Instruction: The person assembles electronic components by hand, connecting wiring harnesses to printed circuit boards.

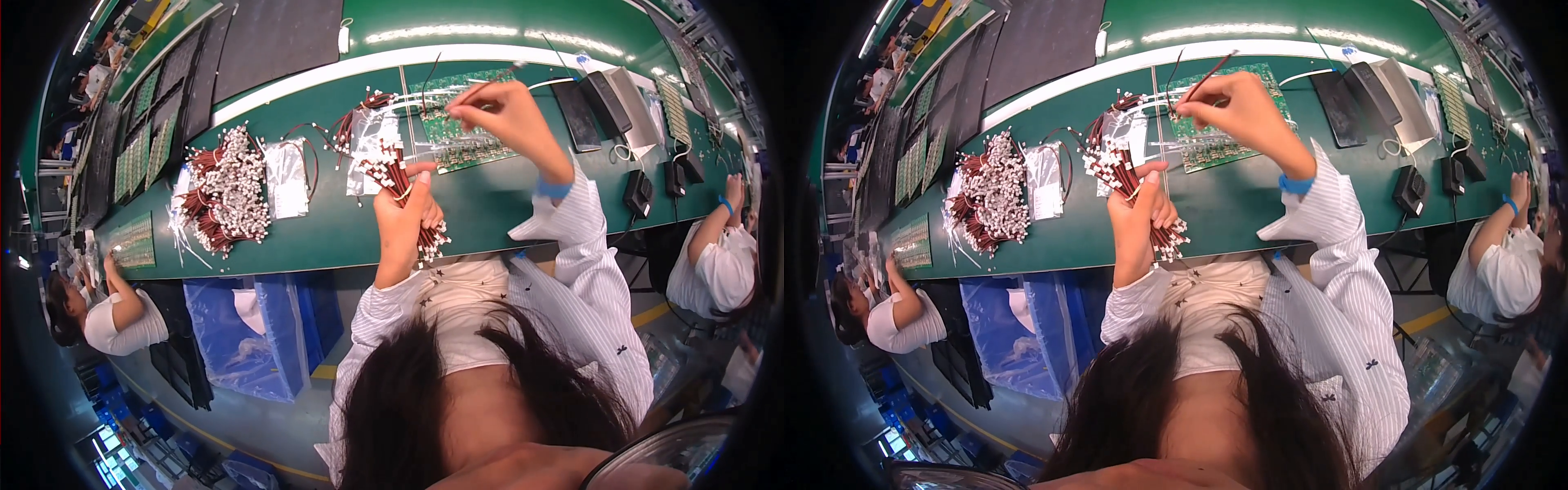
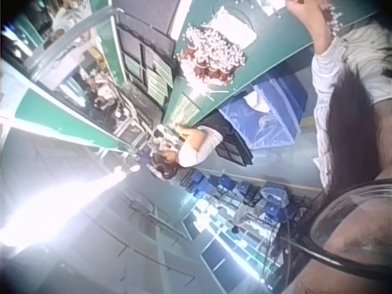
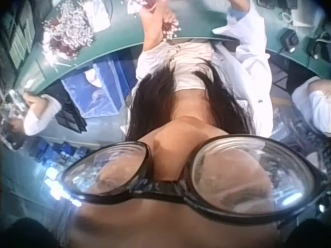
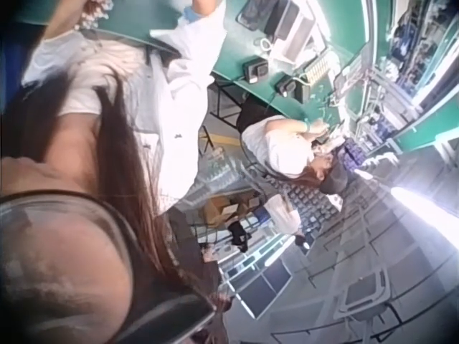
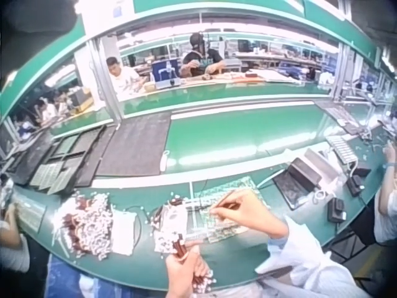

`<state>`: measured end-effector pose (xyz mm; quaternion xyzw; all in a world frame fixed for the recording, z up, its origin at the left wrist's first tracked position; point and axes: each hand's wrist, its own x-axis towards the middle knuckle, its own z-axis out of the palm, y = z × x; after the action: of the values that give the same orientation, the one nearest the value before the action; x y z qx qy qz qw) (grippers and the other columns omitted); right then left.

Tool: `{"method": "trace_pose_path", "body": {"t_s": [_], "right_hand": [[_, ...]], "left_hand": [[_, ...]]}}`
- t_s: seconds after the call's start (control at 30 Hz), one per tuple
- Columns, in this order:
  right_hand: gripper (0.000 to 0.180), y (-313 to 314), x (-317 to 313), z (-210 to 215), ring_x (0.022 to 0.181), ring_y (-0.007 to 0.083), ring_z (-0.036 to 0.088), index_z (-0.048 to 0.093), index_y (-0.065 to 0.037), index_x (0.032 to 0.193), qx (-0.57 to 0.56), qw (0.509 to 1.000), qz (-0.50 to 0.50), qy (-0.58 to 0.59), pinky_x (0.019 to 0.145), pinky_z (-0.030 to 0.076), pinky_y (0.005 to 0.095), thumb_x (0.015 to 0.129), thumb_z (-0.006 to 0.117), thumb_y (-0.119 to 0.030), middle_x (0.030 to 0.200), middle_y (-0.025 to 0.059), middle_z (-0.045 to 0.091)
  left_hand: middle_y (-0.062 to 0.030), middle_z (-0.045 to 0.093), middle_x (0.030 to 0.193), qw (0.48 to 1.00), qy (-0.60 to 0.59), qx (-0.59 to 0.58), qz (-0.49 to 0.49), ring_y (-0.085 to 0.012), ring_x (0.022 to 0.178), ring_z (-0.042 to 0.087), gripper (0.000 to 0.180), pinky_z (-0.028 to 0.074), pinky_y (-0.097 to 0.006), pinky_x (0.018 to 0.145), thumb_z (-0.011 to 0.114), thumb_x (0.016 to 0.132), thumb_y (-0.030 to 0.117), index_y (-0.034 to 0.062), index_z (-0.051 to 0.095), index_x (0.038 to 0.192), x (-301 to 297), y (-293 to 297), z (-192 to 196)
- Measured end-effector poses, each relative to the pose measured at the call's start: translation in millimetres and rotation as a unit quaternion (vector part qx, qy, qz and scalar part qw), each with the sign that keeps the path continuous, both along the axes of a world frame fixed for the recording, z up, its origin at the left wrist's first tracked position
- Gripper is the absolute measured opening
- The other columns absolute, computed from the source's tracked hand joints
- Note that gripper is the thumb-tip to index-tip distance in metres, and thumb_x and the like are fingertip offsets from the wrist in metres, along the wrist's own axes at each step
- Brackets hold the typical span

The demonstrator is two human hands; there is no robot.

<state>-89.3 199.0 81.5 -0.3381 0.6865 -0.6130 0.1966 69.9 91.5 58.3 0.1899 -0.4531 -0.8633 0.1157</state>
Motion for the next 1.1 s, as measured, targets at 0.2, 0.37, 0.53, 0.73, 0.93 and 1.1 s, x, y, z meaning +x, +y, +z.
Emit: {"method": "trace_pose_path", "body": {"t_s": [0.2, 0.37, 0.53, 0.73, 0.93, 1.1], "right_hand": [[0.017, -17, -35, -60, 0.058, 0.0121, 0.061, 0.064, 0.006, 0.077, 0.078, 0.995, -0.032, 0.045, 0.052, 0.047, 0.0215, 0.073, 0.063, -0.010, 0.064, 0.0104, 0.062], [0.015, -23, -35, -71, 0.055, 0.0139, 0.061, 0.063, 0.005, 0.077, 0.090, 0.990, -0.047, 0.103, 0.052, 0.047, 0.0239, 0.072, 0.063, -0.009, 0.064, 0.0111, 0.062], [0.016, -20, -41, -80, 0.055, 0.0223, 0.060, 0.063, 0.004, 0.074, 0.085, 0.981, -0.058, 0.164, 0.053, 0.046, 0.0300, 0.071, 0.062, -0.012, 0.064, 0.0156, 0.060], [0.015, -32, -26, -79, 0.057, 0.0288, 0.057, 0.063, 0.002, 0.073, 0.074, 0.971, -0.085, 0.211, 0.054, 0.044, 0.0345, 0.069, 0.063, -0.013, 0.064, 0.0165, 0.059], [0.014, -25, -25, -98, 0.061, 0.0320, 0.056, 0.060, -0.001, 0.066, 0.098, 0.938, -0.173, 0.285, 0.056, 0.045, 0.0390, 0.068, 0.060, -0.015, 0.063, 0.0168, 0.056], [0.013, -38, -7, -89, 0.068, 0.0301, 0.057, 0.056, -0.003, 0.067, 0.148, 0.928, -0.181, 0.291, 0.057, 0.045, 0.0413, 0.068, 0.057, -0.016, 0.068, 0.0122, 0.056]], "left_hand": [[0.0033, 0.033, 0.047, 0.999, -0.027, 0.020, -0.017, -0.0045, 0.039, 0.030, 0.017, 0.028, -0.022, 0.038, 0.051, 0.086, 0.011, -0.0039, 0.052, 0.094, 6, 0, -11], [0.0037, 0.031, 0.049, 0.999, -0.037, 0.015, -0.022, -0.0045, 0.039, 0.029, 0.019, 0.028, -0.021, 0.039, 0.048, 0.087, 0.014, -0.0027, 0.050, 0.095, 7, 0, -17], [0.0037, 0.031, 0.047, 0.999, -0.010, 0.036, -0.024, -0.0042, 0.038, 0.029, 0.018, 0.027, -0.022, 0.038, 0.049, 0.086, 0.011, -0.0042, 0.050, 0.094, 5, -1, -10], [-0.0012, 0.033, 0.043, 0.885, 0.356, 0.254, -0.162, -0.0073, 0.033, 0.031, 0.023, 0.025, -0.024, 0.033, 0.045, 0.085, 0.002, -0.0075, 0.044, 0.105, 40, -12, 66], [-0.0078, 0.040, 0.043, 0.711, 0.527, 0.226, -0.408, -0.0155, 0.032, 0.038, 0.051, 0.035, -0.030, 0.030, 0.048, 0.085, 0.009, 0.0049, 0.024, 0.130, 13, -16, 118], [-0.0049, 0.045, 0.048, 0.671, 0.521, 0.256, -0.461, -0.0145, 0.036, 0.041, 0.050, 0.036, -0.029, 0.037, 0.040, 0.089, 0.025, 0.0033, 0.025, 0.132, -8, -7, 128]]}}
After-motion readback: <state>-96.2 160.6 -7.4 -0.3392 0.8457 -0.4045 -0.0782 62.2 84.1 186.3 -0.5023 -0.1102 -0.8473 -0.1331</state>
